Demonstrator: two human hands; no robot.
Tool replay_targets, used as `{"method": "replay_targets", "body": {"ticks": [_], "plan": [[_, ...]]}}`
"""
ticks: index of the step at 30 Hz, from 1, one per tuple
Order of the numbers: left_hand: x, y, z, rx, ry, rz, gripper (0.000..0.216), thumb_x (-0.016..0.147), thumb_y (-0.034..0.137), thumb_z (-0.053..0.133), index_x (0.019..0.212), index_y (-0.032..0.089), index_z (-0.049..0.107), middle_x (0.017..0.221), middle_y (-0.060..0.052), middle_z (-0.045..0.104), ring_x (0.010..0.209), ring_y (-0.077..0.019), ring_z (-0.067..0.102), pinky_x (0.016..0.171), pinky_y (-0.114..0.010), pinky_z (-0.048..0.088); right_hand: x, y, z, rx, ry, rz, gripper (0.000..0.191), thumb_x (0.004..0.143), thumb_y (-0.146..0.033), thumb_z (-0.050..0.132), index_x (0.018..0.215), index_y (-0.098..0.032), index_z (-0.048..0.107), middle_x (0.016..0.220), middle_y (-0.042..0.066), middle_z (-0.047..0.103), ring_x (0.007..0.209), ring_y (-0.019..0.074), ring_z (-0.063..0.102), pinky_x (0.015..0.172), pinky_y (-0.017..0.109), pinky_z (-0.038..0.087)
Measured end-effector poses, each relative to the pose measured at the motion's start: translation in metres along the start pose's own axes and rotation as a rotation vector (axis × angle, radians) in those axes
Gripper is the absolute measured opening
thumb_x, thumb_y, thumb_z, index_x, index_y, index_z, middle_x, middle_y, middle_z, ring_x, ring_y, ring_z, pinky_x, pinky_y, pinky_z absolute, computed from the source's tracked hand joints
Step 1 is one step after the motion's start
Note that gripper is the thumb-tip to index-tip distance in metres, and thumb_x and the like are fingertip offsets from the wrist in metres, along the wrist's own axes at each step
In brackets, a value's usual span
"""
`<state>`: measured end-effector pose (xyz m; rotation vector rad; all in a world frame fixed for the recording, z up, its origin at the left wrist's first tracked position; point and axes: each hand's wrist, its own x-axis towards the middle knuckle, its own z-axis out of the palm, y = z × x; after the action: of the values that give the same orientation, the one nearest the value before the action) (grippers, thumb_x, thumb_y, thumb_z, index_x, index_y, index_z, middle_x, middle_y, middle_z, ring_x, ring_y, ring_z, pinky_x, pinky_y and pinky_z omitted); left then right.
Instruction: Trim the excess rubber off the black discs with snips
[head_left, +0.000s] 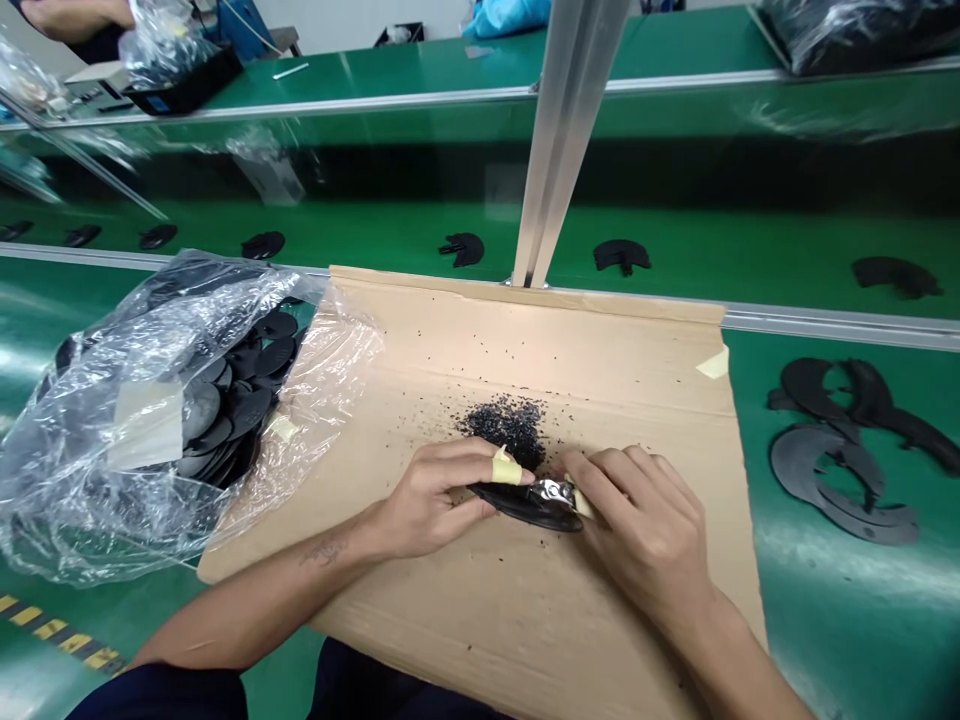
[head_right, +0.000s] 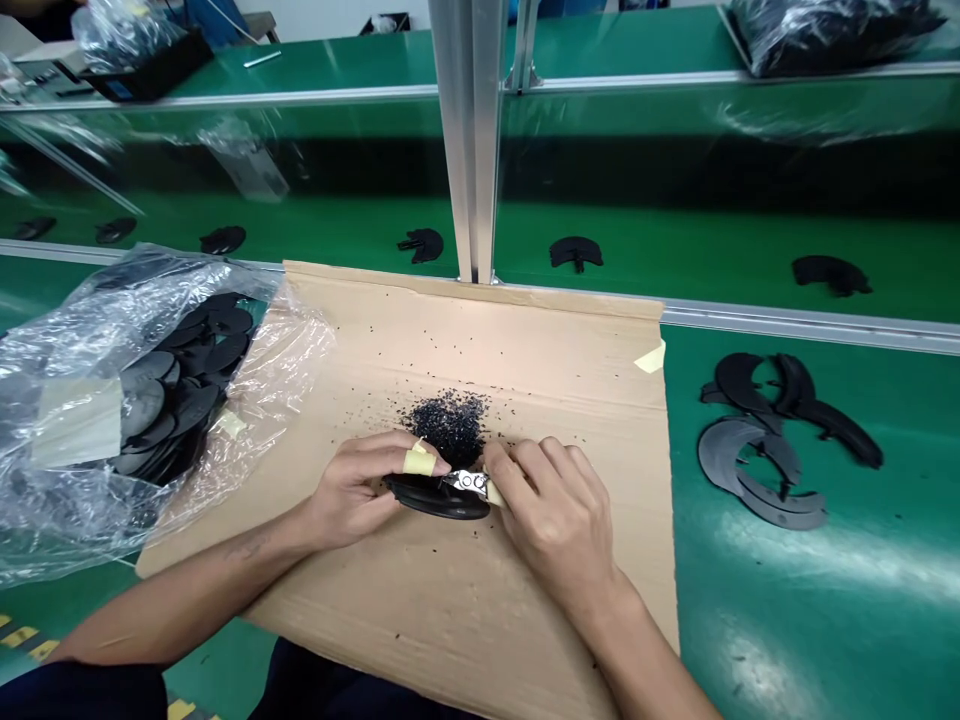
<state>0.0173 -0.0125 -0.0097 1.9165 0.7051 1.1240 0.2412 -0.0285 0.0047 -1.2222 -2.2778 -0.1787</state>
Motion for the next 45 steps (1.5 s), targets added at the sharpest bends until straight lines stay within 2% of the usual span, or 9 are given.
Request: {"method": "replay_targets", "body": {"ticks": [8,13,21,29,31,34,37,41,45], "plan": [[-0.003,-0.003,0.005,-0.053,0.061,0.019,0.024,0.088,0.008,0.068,0.11,0.016,0.073,0.098,-0.01,0.077,0.088,-0.0147,0.072,0.076,-0.025,0.06,-0.001,-0.003,-0.003,-0.055,-0.005,-0.028,0.019,0.096,-0.008,0.052,0.09,-0.018,0.067,0.065,0.001,0.062,0.061,0.0147,0.048,0.059,0.031,0.035],[0.0,0.001,0.002,0.004,0.041,0.032,0.028,0.089,0.005,0.064,0.113,0.016,0.072,0.099,-0.009,0.074,0.09,-0.0147,0.071,0.076,-0.025,0.059,-0.003,-0.002,0.001,0.02,0.005,0.066,0.02,0.096,-0.011,0.049,0.09,-0.018,0.067,0.069,0.002,0.064,0.062,0.0133,0.053,0.062,0.028,0.04],[0.002,0.007,0.0,0.183,-0.058,0.01,0.039,0.088,0.007,0.062,0.125,0.02,0.066,0.095,-0.007,0.067,0.081,-0.0142,0.063,0.068,-0.026,0.055,-0.001,0.005,0.001,-0.107,-0.023,0.037,0.024,0.089,-0.002,0.052,0.099,-0.019,0.066,0.074,0.004,0.066,0.068,0.0171,0.05,0.061,0.032,0.032],[0.002,0.001,-0.003,0.122,0.021,-0.104,0.028,0.091,0.018,0.067,0.119,0.017,0.069,0.1,-0.008,0.069,0.092,-0.0161,0.064,0.079,-0.027,0.054,0.006,0.004,-0.009,0.693,-0.134,0.328,0.011,0.09,-0.026,0.064,0.101,-0.023,0.064,0.09,0.005,0.068,0.078,0.0181,0.065,0.066,0.03,0.05],[0.003,0.002,-0.003,0.068,-0.027,-0.137,0.03,0.092,0.028,0.068,0.119,0.017,0.07,0.098,-0.009,0.069,0.09,-0.0171,0.064,0.077,-0.028,0.054,0.005,0.001,-0.009,0.75,-0.097,0.294,0.002,0.09,-0.023,0.064,0.092,-0.022,0.063,0.083,0.003,0.066,0.074,0.0167,0.064,0.064,0.028,0.05],[0.011,0.003,-0.009,-0.06,-0.11,-0.185,0.048,0.098,0.053,0.051,0.114,0.014,0.074,0.092,-0.011,0.069,0.083,-0.0176,0.063,0.074,-0.029,0.052,0.0,0.002,-0.004,0.722,0.016,0.165,0.014,0.09,-0.011,0.057,0.095,-0.023,0.062,0.083,0.004,0.067,0.075,0.0172,0.065,0.065,0.028,0.05],[0.028,0.006,-0.023,-0.09,-0.295,-0.313,0.05,0.098,0.054,0.048,0.105,0.014,0.076,0.087,-0.01,0.067,0.076,-0.0158,0.062,0.068,-0.026,0.051,-0.006,0.006,0.005,0.58,0.11,0.004,0.028,0.086,-0.005,0.052,0.103,-0.023,0.063,0.086,0.006,0.068,0.077,0.0192,0.064,0.066,0.03,0.05],[0.059,0.016,-0.05,0.126,-0.563,-0.274,0.024,0.095,0.035,0.063,0.101,0.015,0.075,0.091,-0.008,0.07,0.081,-0.0155,0.065,0.073,-0.026,0.052,-0.01,0.007,0.012,0.394,0.181,-0.068,0.042,0.086,-0.005,0.046,0.121,-0.022,0.062,0.088,0.007,0.068,0.076,0.0205,0.062,0.067,0.032,0.049],[0.114,0.006,-0.095,0.797,-0.374,-0.207,0.015,0.093,0.022,0.063,0.102,0.023,0.075,0.105,-0.005,0.073,0.1,-0.019,0.065,0.092,-0.032,0.051,-0.013,0.011,0.014,0.237,0.171,-0.007,0.042,0.089,-0.007,0.045,0.128,-0.018,0.059,0.093,0.01,0.069,0.085,0.0226,0.063,0.073,0.034,0.05]]}}
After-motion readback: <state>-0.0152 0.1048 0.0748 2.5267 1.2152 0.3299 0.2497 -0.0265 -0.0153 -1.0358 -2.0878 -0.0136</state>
